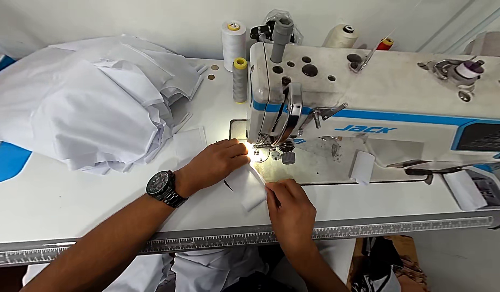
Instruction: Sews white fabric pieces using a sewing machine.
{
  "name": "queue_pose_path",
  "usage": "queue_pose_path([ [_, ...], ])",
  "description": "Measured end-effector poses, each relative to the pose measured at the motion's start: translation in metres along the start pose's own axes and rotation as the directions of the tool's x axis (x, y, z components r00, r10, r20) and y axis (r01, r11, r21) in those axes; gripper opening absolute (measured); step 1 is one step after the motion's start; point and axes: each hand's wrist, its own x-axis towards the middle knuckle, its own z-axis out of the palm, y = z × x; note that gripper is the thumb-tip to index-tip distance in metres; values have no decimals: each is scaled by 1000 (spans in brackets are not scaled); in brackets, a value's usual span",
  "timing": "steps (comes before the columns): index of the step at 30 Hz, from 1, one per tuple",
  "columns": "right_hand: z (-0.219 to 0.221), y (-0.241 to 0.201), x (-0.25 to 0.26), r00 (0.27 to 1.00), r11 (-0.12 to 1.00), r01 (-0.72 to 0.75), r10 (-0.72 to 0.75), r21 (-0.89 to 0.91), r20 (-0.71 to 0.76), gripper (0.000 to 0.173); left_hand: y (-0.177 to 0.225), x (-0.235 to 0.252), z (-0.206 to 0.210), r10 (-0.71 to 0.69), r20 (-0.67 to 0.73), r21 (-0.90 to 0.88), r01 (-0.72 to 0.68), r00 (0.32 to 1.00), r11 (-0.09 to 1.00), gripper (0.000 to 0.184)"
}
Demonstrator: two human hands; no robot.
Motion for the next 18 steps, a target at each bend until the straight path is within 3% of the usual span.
queue_pose_path([
  [9, -7, 7, 0, 993, 995, 95, -94, -19, 70, 17, 8, 1, -6, 30, 86, 87, -37, 996, 995, 21],
  [13, -15, 18, -5, 956, 972, 233, -232, 13, 182, 29, 38, 2, -12, -132, 182, 194, 96, 974, 976, 26],
  [16, -19, 29, -10, 914, 947, 312, -322, 78, 246, 44, 64, 0, -5, -283, 174, 255, 235, 943, 938, 34],
  [18, -22, 32, -13, 889, 930, 353, -368, 105, 273, 51, 66, -2, 0, -294, 184, 226, 251, 938, 941, 39],
])
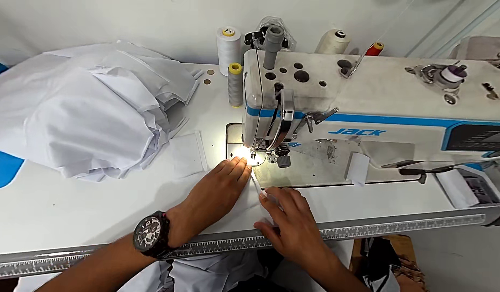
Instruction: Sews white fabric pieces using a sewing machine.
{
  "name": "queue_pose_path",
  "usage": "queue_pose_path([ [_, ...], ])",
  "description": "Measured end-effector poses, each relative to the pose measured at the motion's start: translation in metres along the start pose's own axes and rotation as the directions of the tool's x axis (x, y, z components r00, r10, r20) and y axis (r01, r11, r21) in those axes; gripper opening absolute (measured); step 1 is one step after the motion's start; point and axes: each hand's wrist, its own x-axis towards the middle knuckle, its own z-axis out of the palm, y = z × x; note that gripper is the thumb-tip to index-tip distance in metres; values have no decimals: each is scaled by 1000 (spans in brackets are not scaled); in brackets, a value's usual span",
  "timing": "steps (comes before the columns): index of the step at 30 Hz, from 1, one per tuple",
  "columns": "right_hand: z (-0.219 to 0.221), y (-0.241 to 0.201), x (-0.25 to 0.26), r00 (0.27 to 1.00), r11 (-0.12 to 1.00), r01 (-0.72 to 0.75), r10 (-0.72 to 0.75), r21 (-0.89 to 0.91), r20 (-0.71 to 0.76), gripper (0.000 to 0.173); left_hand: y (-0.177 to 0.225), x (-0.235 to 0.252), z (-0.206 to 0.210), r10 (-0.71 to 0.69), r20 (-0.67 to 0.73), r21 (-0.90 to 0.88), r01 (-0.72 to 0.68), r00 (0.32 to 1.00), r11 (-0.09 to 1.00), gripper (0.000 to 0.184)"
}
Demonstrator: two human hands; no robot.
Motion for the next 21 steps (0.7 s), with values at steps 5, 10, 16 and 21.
queue_pose_path([
  [5, 4, -13, -2, 997, 999, 47, -47, 3, 58, 66, -20, 2, 6, 71, -9, -172, -71, 997, 982, 43],
  [10, 11, -22, 0, 999, 996, 20, -17, -91, 33, 67, -30, 5, 11, 75, -46, -230, -84, 996, 969, 43],
  [16, 12, -24, 4, 999, 995, 6, -2, -104, 34, 65, -33, 6, 11, 58, -48, -249, -69, 997, 966, 42],
  [21, 10, -25, 9, 999, 996, -1, 4, -93, 33, 60, -36, 7, 10, 61, -59, -258, -74, 996, 963, 42],
])
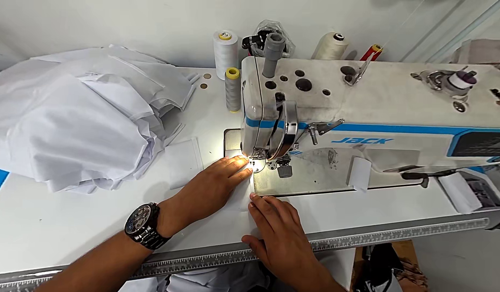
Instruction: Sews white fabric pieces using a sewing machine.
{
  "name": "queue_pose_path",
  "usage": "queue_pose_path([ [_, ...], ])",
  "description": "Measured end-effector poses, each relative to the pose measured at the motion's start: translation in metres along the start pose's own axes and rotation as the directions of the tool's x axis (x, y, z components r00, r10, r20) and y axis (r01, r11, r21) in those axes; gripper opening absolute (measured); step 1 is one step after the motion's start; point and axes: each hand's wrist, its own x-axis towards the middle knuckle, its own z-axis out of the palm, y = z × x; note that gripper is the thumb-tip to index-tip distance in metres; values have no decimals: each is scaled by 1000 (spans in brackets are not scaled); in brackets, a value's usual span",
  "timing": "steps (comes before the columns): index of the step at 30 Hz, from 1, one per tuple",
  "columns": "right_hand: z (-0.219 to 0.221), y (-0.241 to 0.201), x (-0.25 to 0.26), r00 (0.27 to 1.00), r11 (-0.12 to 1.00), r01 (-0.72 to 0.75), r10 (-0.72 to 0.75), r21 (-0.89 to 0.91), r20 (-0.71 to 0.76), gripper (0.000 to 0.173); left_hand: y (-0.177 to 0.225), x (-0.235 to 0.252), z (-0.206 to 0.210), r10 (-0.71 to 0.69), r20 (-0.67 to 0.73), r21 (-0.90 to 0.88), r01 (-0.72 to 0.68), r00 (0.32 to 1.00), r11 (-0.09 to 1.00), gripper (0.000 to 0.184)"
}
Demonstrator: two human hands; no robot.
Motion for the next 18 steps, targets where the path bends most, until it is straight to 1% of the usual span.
queue_pose_path([
  [6, 0, 1, 12, 1000, 1000, 10, -10, -27, -29, 55, -3, 3, -6, 42, 7, 44, -42, 999, 998, 38],
  [9, 2, 2, 19, 1000, 999, 5, -6, -39, -28, 56, -3, 5, -8, 46, 1, 51, -46, 999, 998, 38],
  [14, 3, 10, 39, 1000, 998, -7, 6, -61, -13, 58, -4, 5, -8, 49, -17, 57, -48, 999, 997, 35],
  [18, 4, 14, 53, 999, 997, -27, 29, -68, 25, 58, -5, 5, -9, 25, -16, 84, -24, 1000, 996, 35],
])
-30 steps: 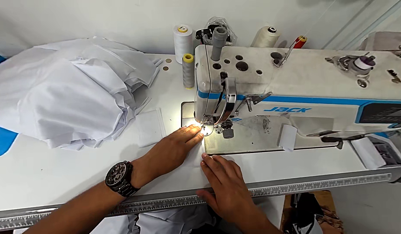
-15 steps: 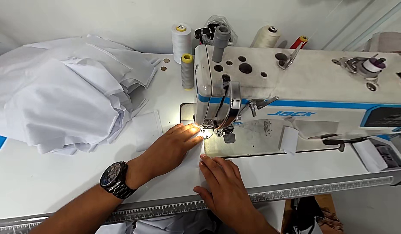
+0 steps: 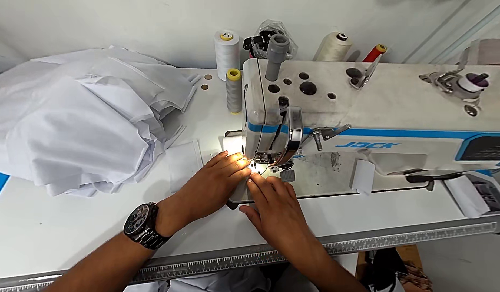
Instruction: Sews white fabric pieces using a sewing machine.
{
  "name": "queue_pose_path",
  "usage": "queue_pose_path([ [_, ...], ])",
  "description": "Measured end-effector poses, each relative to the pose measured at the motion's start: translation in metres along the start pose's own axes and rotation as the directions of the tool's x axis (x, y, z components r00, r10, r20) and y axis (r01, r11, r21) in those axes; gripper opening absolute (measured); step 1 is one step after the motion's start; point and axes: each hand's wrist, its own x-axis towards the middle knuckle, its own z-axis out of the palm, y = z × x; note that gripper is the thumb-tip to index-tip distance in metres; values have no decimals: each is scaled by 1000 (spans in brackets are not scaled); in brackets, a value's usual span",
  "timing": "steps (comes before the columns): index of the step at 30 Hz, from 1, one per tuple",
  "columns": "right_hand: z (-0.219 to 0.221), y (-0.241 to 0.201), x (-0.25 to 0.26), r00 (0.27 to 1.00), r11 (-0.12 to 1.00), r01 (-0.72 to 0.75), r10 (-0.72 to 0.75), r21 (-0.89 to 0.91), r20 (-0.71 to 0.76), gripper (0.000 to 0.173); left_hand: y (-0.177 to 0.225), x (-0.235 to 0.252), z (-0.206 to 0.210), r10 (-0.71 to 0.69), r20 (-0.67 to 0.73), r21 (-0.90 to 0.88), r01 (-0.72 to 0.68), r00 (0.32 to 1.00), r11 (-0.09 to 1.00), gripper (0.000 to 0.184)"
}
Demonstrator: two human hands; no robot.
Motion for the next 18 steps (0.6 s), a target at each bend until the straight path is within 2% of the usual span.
queue_pose_path([
  [3, -3, 3, -1, 1000, 999, 9, -9, 34, 12, 57, -4, -2, 2, -8, -2, 50, 8, 1000, 999, 36],
  [5, -12, 15, -14, 1000, 996, -14, 15, 90, -14, 45, -2, -1, 3, -4, 19, 124, 1, 1000, 992, 37],
  [8, -39, 61, -42, 978, 984, -157, 168, 88, -126, 38, 3, 0, 0, 9, 80, 217, -26, 997, 976, 37],
  [10, -59, 96, -61, 897, 919, -386, 395, 82, -198, 46, 4, -1, -3, 13, 146, 275, -54, 989, 960, 37],
  [12, -68, 128, -73, 740, 777, -624, 623, 87, -253, 64, 3, 3, -3, 30, 183, 314, -87, 983, 945, 37],
  [13, -67, 141, -77, 669, 707, -703, 694, 76, -267, 71, 2, 4, -3, 46, 174, 323, -101, 984, 941, 37],
  [14, -64, 149, -79, 633, 668, -741, 729, 71, -259, 73, 2, 4, -2, 55, 168, 327, -108, 984, 939, 37],
  [15, -61, 155, -80, 635, 665, -744, 733, 65, -243, 71, 2, 4, -2, 56, 165, 326, -108, 985, 939, 37],
  [18, -59, 159, -78, 697, 718, -692, 692, 78, -190, 48, 2, 4, -2, 49, 161, 332, -101, 986, 938, 36],
])
